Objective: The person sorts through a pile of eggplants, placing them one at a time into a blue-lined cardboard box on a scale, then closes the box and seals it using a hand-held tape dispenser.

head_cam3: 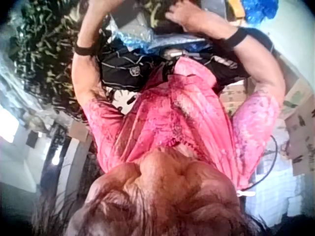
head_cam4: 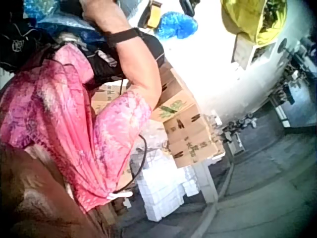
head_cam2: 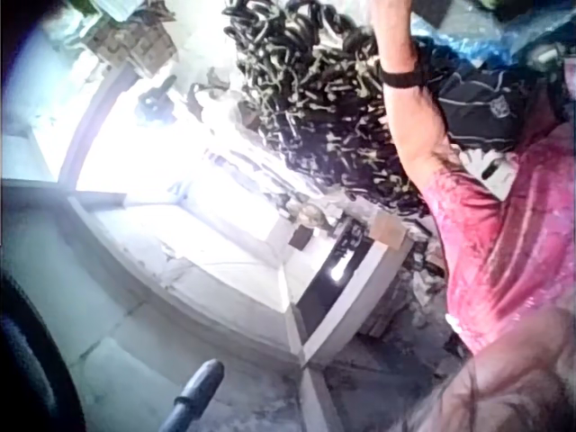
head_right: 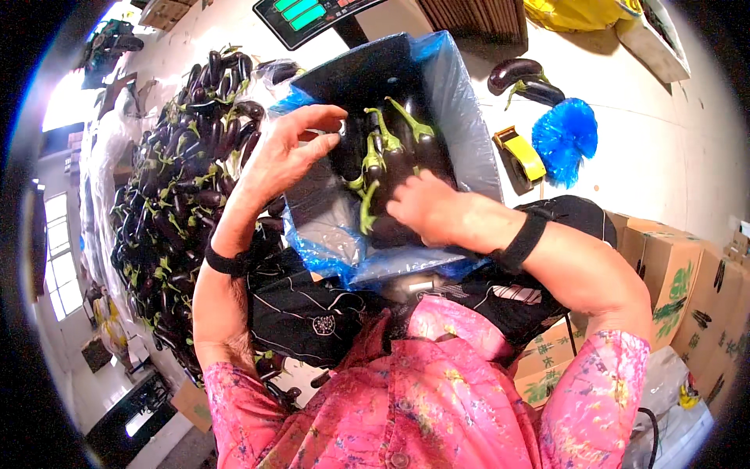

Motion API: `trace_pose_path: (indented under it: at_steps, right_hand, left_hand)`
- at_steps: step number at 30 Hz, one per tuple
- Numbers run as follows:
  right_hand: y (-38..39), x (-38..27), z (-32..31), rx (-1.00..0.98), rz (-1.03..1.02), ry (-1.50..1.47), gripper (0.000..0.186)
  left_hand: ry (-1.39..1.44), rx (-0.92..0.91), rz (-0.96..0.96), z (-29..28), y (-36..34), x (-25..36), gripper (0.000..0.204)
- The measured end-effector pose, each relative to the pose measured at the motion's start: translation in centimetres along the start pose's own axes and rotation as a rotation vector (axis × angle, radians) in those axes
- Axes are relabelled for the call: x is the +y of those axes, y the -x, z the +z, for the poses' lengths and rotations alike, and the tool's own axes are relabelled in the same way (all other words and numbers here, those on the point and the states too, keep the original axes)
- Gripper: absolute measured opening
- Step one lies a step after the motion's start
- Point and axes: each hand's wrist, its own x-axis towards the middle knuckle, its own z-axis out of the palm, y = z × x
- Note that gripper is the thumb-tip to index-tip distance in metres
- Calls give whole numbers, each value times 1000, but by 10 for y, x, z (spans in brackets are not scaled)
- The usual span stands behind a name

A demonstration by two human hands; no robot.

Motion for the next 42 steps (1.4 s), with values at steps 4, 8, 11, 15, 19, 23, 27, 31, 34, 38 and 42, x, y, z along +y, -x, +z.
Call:
trace_pose_path:
  at_steps: [4,8,11,15,19,23,27,31,34,38,42]
  right_hand:
    - [1,-4,27,101,-16,133,43]
    - [3,-5,21,72,11,175,40]
    - [3,0,6,78,17,164,43]
    - [8,-1,-42,219,126,35,43]
    - [12,4,-67,470,132,-312,25]
    - [21,10,-77,444,172,-323,26]
    - [35,19,-88,431,241,-322,36]
    - [44,42,-100,795,369,-270,37]
    - [47,53,-108,860,665,-587,46]
    - [30,89,-69,934,798,-878,47]
    - [31,112,-59,836,737,-950,23]
  left_hand:
    - [-120,123,3,-1,-1,-14,30]
    - [-320,281,118,-1,-3,-18,27]
    - [-235,368,102,-9,0,-19,25]
    - [-259,453,100,-16,2,-17,23]
    - [-210,444,146,-9,4,-20,21]
    - [-258,472,208,-7,1,-15,22]
    - [-304,558,191,-14,-3,-18,28]
    - [-317,614,88,-25,-4,-36,38]
    - [-244,571,9,-31,-7,-61,41]
    - [-104,305,-80,-33,-17,-87,35]
    - [-60,422,-119,-23,-33,-83,20]
